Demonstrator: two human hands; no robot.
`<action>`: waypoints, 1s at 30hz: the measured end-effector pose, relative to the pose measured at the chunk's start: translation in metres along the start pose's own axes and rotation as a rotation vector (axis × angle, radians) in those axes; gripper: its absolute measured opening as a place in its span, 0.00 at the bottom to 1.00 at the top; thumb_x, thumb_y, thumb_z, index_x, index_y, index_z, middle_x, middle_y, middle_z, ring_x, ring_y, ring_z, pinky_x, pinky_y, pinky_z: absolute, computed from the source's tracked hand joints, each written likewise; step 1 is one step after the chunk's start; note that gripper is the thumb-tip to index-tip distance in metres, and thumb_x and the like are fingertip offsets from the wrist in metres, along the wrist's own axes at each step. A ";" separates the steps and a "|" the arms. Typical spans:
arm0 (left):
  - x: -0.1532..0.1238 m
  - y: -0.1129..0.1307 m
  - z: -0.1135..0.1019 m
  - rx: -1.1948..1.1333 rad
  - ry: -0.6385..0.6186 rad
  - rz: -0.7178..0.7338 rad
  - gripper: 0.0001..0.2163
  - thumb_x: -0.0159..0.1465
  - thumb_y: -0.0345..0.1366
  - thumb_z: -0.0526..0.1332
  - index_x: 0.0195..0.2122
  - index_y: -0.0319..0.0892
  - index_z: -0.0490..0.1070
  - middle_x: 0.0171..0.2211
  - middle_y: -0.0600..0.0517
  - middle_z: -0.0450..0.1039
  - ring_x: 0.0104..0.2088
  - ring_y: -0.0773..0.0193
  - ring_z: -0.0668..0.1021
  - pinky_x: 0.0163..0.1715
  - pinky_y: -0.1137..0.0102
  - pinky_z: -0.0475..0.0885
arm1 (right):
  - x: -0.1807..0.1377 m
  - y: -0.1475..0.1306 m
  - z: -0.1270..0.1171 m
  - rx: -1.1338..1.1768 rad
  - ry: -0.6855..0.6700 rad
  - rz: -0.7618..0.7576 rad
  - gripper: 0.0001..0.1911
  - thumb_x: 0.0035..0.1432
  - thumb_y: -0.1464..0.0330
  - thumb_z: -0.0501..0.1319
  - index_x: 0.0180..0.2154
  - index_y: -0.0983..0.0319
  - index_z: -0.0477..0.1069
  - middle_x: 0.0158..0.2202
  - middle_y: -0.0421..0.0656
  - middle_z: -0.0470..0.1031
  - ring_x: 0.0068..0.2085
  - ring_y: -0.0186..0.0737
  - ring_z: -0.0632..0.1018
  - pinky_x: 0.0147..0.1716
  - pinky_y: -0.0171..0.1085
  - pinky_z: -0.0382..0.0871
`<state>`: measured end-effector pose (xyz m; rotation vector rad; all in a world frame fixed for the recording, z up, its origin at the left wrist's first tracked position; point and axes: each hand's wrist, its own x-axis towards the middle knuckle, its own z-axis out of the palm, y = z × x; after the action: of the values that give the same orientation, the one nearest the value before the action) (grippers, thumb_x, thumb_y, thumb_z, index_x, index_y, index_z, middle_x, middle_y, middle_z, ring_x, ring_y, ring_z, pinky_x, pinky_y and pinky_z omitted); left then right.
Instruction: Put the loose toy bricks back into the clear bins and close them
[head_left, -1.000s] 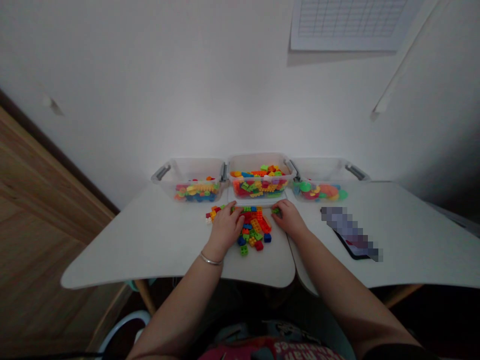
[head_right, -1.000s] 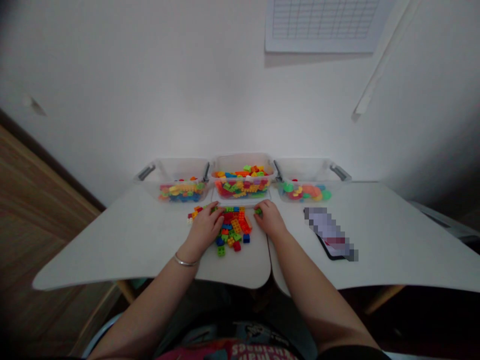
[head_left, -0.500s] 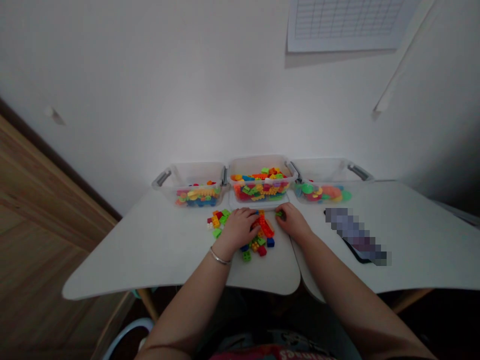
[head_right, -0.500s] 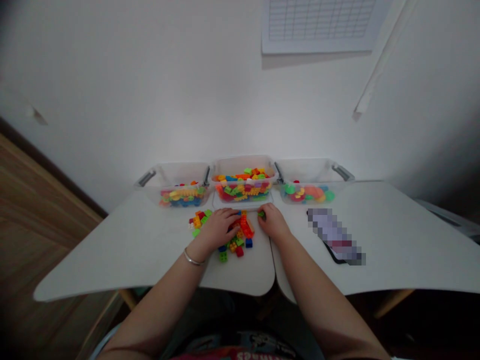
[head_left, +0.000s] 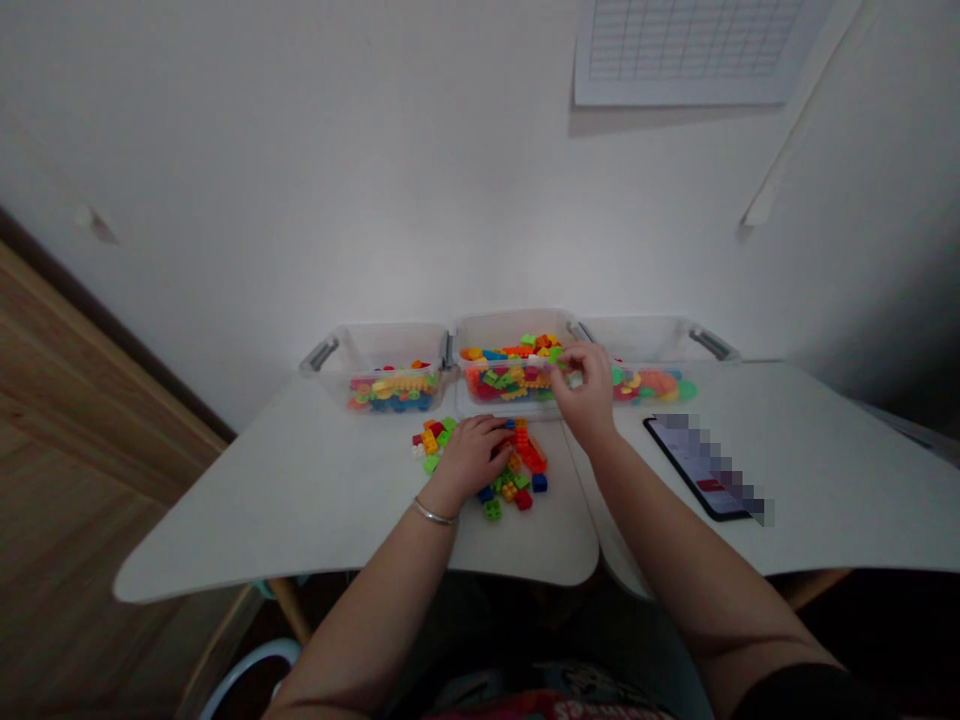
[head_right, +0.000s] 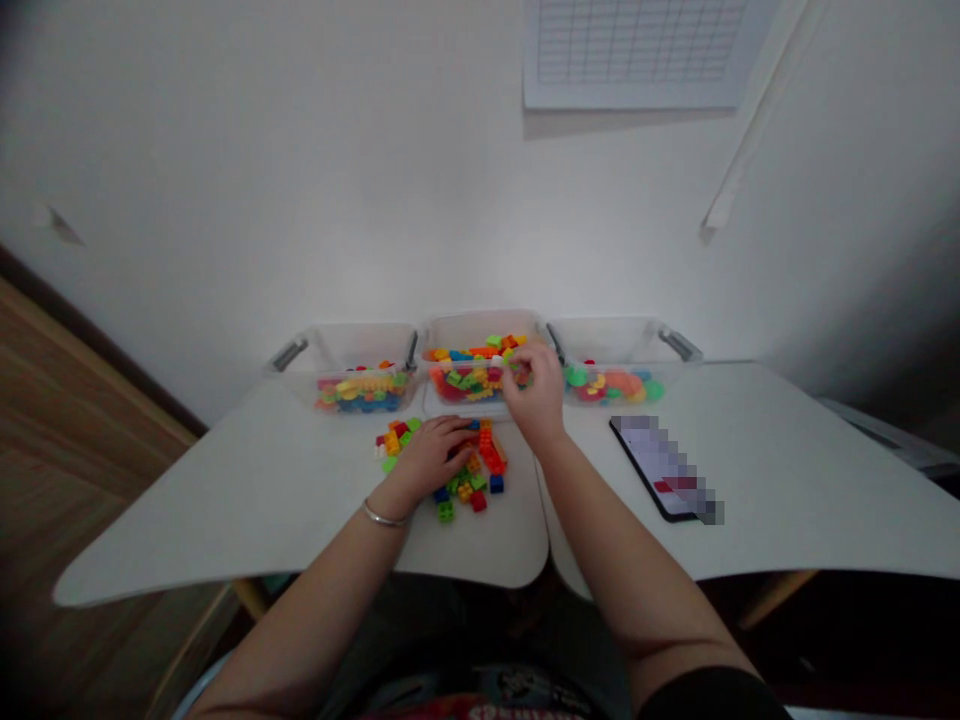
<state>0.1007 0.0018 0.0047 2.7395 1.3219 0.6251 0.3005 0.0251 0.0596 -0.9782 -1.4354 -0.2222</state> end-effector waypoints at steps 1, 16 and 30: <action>0.000 0.000 0.000 -0.007 0.002 -0.002 0.15 0.67 0.39 0.57 0.52 0.46 0.75 0.55 0.49 0.73 0.57 0.55 0.71 0.59 0.58 0.64 | 0.012 0.001 0.006 0.027 0.003 0.030 0.04 0.53 0.71 0.59 0.33 0.58 0.65 0.35 0.42 0.70 0.36 0.40 0.71 0.38 0.40 0.68; 0.002 -0.003 0.002 -0.047 -0.014 -0.010 0.14 0.65 0.37 0.58 0.50 0.46 0.76 0.56 0.52 0.73 0.57 0.54 0.70 0.60 0.57 0.64 | 0.076 0.041 0.074 -0.297 -0.478 0.468 0.08 0.52 0.65 0.63 0.36 0.56 0.75 0.37 0.43 0.77 0.39 0.42 0.76 0.43 0.43 0.70; 0.001 -0.004 0.004 -0.055 0.013 -0.011 0.15 0.64 0.36 0.58 0.51 0.45 0.75 0.54 0.50 0.74 0.55 0.55 0.72 0.59 0.57 0.65 | 0.073 0.026 0.064 -0.222 -0.382 0.185 0.08 0.55 0.69 0.59 0.37 0.60 0.75 0.39 0.48 0.77 0.43 0.47 0.76 0.48 0.46 0.69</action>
<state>0.1001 0.0060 0.0008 2.6882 1.3008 0.6690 0.2855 0.1145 0.1029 -1.3834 -1.6770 -0.0594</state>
